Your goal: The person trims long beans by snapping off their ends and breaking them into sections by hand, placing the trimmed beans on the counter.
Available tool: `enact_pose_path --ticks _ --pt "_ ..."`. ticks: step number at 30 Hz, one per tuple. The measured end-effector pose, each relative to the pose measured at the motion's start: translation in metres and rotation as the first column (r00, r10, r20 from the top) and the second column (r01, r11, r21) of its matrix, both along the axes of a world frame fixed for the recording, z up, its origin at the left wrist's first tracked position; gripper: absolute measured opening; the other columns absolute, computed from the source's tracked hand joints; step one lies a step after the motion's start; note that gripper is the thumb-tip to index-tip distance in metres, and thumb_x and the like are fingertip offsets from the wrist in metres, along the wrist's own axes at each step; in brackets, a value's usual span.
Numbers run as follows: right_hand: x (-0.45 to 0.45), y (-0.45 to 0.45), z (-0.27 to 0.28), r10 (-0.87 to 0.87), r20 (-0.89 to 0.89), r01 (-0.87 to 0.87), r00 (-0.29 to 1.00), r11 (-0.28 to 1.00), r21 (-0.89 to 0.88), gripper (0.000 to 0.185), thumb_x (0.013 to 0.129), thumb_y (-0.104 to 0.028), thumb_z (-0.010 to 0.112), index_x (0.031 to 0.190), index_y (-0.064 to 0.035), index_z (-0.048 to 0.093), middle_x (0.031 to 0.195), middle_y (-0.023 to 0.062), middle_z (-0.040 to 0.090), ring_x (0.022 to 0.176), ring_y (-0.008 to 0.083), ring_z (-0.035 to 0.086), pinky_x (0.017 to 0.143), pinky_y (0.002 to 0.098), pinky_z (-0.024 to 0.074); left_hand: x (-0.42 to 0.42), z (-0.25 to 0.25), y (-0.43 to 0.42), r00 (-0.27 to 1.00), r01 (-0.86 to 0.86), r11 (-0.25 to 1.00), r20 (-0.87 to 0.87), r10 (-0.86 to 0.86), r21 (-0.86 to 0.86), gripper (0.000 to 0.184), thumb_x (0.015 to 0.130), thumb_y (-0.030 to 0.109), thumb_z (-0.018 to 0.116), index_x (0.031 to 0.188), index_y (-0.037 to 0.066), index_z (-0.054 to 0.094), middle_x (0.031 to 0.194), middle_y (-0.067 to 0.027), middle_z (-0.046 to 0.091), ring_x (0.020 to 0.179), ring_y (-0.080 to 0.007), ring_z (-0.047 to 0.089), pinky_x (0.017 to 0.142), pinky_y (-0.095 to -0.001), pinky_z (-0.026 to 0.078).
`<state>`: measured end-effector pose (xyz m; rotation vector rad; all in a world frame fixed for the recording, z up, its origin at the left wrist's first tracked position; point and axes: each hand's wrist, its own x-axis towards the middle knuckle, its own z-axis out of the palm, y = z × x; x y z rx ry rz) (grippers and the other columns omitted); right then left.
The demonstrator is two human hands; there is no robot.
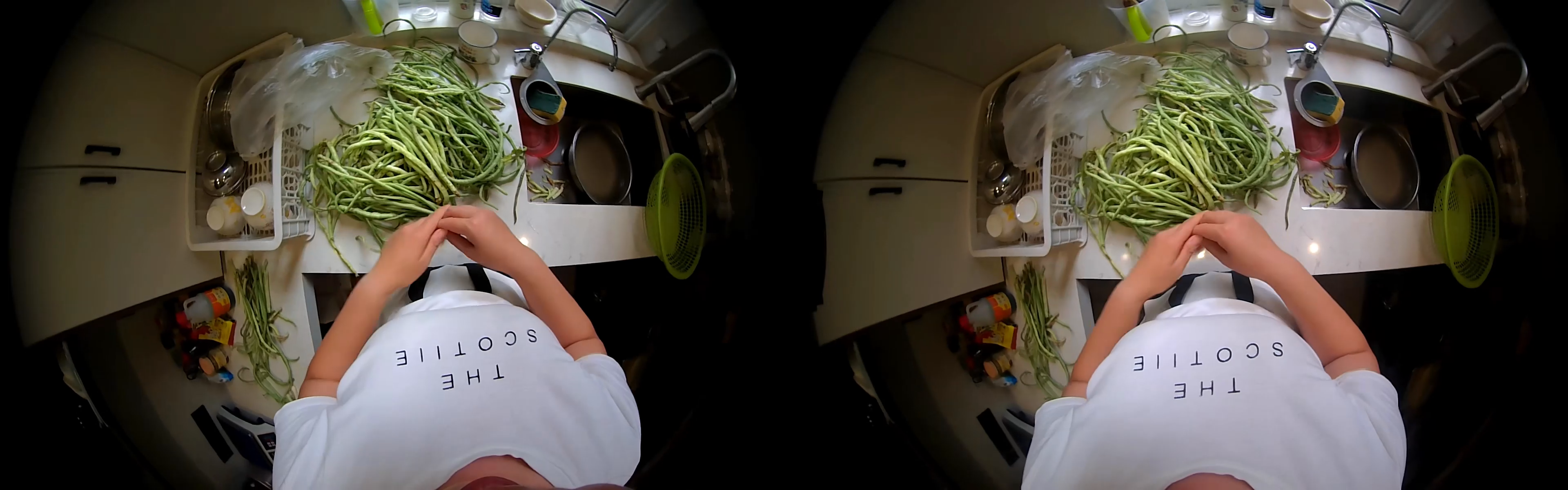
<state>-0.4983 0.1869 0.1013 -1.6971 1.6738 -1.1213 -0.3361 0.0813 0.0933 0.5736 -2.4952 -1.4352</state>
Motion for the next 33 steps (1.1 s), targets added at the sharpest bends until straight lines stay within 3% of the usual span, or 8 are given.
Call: enact_pose_path --ticks 6,11,14,20,26,28,30,33 --pt "-0.006 -0.006 -0.004 -0.113 0.129 0.084 0.985 0.974 0.212 0.012 0.087 -0.009 0.068 0.098 -0.0045 0.07 0.084 0.0105 0.069 0.072 0.03 0.066 0.064 0.0362 0.0517 0.041 0.007 -0.007 0.973 -0.21 0.976 0.116 0.201 0.065 0.023 0.1 0.019 0.048 0.099 0.004 0.065 0.086 -0.0188 0.067 0.081 -0.0404 0.064 0.068 -0.0454 0.048" --pt "0.016 -0.032 -0.053 -0.242 -0.285 0.299 0.927 0.937 0.178 0.014 0.088 -0.022 0.067 0.094 -0.0091 0.071 0.084 0.0089 0.07 0.073 0.0284 0.068 0.064 0.04 0.0529 0.087 0.006 -0.02 0.843 -0.521 0.817 0.001 0.538 0.245 0.029 0.104 0.026 0.048 0.083 0.007 0.054 0.059 0.0071 0.035 0.052 -0.0033 0.031 0.048 -0.0254 0.022" --pt "0.022 -0.046 -0.073 -0.161 -0.545 0.345 0.823 0.904 0.254 0.016 0.088 -0.028 0.066 0.087 -0.0135 0.071 0.081 0.0062 0.07 0.072 0.028 0.068 0.063 0.042 0.0529 0.107 0.014 -0.024 0.76 -0.564 0.674 -0.018 0.649 0.477 0.033 0.103 0.026 0.048 0.074 0.009 0.048 0.059 0.0081 0.035 0.051 -0.0033 0.029 0.047 -0.0246 0.022" --pt "0.017 -0.051 -0.008 -0.419 -0.284 0.394 0.862 0.908 -0.144 0.013 0.085 -0.02 0.072 0.089 -0.0077 0.07 0.083 0.0093 0.069 0.069 0.0262 0.066 0.061 0.0371 0.0521 0.101 0.018 -0.039 0.768 -0.486 0.742 -0.18 0.614 0.462 0.042 0.105 0.027 0.047 0.07 0.004 0.048 0.062 0.0018 0.043 0.057 -0.0093 0.041 0.054 -0.0287 0.033" --pt "0.009 -0.048 0.071 -0.132 0.331 0.162 0.934 0.985 -0.063 0.016 0.09 -0.008 0.069 0.104 0.0 0.07 0.092 0.0083 0.071 0.08 0.0143 0.068 0.071 0.0279 0.0549 0.006 0.054 -0.051 0.866 -0.293 0.89 -0.491 0.093 -0.349 0.021 0.096 0.01 0.051 0.108 0.0 0.064 0.097 -0.0171 0.063 0.093 -0.0359 0.061 0.078 -0.0431 0.047" --pt "0.001 -0.043 0.078 -0.132 0.42 0.167 0.898 0.985 -0.048 0.023 0.092 -0.005 0.066 0.113 0.0041 0.066 0.098 0.0098 0.071 0.092 0.0135 0.068 0.079 0.0269 0.056 -0.009 0.055 -0.05 0.919 -0.209 0.976 -0.353 0.177 -0.055 0.021 0.09 0.004 0.052 0.108 -0.001 0.062 0.094 -0.0197 0.06 0.087 -0.0392 0.059 0.076 -0.0413 0.047" --pt "-0.007 -0.039 0.075 -0.078 0.747 0.159 0.661 0.987 -0.038 0.026 0.095 -0.004 0.063 0.12 0.0055 0.061 0.104 0.0106 0.07 0.098 0.0157 0.068 0.086 0.0269 0.0556 -0.021 0.059 -0.051 0.911 -0.192 0.979 -0.384 0.153 -0.066 0.021 0.089 0.002 0.052 0.106 -0.002 0.062 0.091 -0.0196 0.059 0.084 -0.0399 0.058 0.074 -0.0413 0.047" --pt "-0.02 -0.025 0.079 -0.071 0.756 0.184 0.651 0.981 -0.066 0.028 0.098 -0.005 0.059 0.123 0.0056 0.059 0.105 0.0112 0.069 0.098 0.0169 0.068 0.09 0.0286 0.0554 -0.034 0.07 -0.047 0.896 -0.204 0.972 -0.422 0.138 -0.116 0.018 0.09 0.001 0.049 0.103 -0.002 0.061 0.087 -0.0174 0.061 0.08 -0.0377 0.06 0.071 -0.0394 0.047"
